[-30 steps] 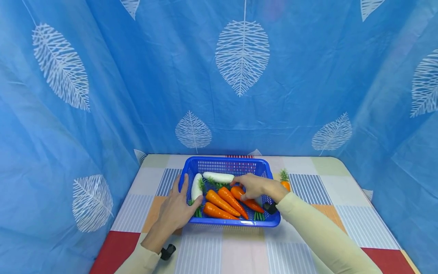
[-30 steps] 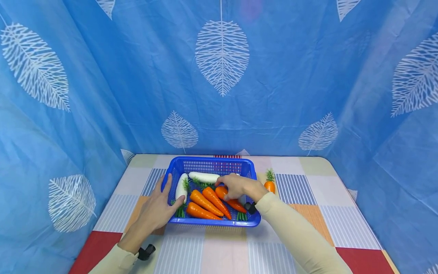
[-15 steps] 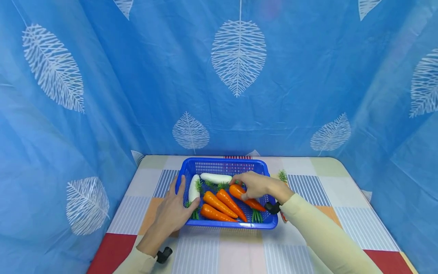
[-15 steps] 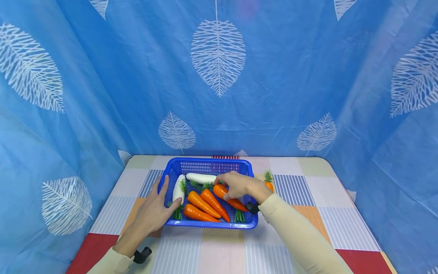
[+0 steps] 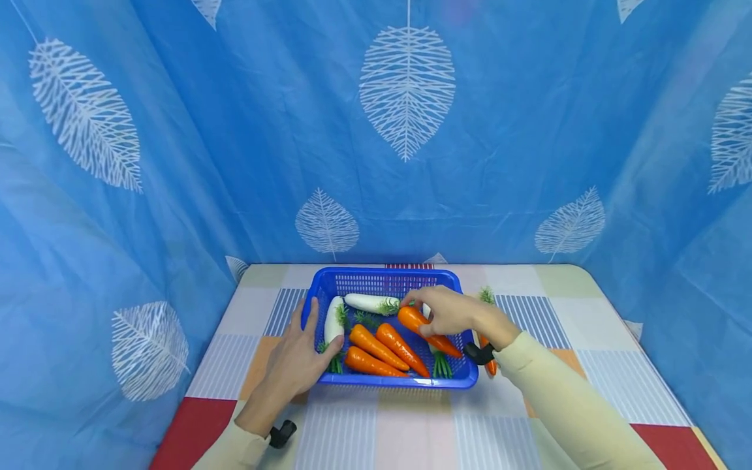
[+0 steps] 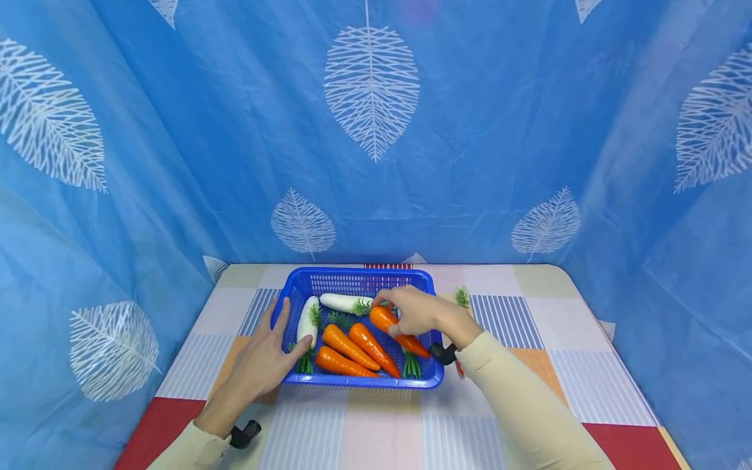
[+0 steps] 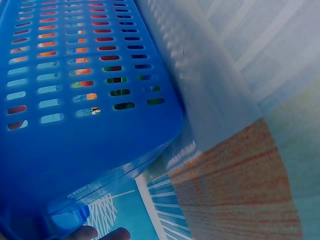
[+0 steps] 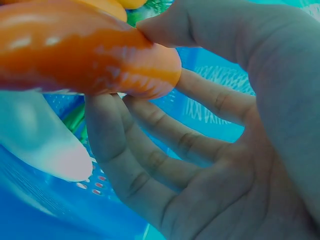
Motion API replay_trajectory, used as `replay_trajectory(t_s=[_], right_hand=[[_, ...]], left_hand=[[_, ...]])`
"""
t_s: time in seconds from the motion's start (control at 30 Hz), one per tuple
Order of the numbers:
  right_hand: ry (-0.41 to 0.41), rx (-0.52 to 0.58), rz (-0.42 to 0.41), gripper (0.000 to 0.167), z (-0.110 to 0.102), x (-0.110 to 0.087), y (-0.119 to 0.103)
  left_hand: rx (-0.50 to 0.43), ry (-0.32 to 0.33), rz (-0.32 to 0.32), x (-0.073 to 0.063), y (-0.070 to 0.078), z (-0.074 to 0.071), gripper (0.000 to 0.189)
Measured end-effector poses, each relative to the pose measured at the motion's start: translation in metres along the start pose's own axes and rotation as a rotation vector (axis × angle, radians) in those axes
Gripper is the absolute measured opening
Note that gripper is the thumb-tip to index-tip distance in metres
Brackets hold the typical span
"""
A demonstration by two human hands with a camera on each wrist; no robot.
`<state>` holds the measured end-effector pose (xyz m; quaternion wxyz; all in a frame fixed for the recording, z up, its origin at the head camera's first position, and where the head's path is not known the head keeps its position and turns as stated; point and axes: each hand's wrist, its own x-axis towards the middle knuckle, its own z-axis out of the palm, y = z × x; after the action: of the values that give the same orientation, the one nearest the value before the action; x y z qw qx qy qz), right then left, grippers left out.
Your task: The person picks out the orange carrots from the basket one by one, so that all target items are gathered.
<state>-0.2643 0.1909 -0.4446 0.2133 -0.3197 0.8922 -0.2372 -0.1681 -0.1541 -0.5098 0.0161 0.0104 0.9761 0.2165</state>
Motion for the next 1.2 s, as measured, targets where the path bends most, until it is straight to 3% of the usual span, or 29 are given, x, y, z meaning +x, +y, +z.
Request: replay_trajectory(t_s=[0.33, 0.7, 0.93, 1.2], right_hand=[[0.071, 0.004, -0.022, 0.057, -0.010, -0.014, -0.002], [0.275, -0.089, -0.015, 0.060, -0.015, -0.035, 0.005], [0.359, -0.059, 0.045, 0.061, -0.018, -0.055, 0.017], [0.378, 0.013, 0.108, 0.064, -0.019, -0.071, 0.034]], left_hand=[[-0.004, 0.001, -0.013, 0.002, 0.001, 0.002, 0.106], [0.003, 0.003, -0.002, 0.004, 0.000, 0.002, 0.107], [0.008, 0.003, -0.002, 0.002, 0.001, 0.002, 0.107], [-0.009, 0.005, -0.006, 0.001, 0.000, 0.001, 0.106]])
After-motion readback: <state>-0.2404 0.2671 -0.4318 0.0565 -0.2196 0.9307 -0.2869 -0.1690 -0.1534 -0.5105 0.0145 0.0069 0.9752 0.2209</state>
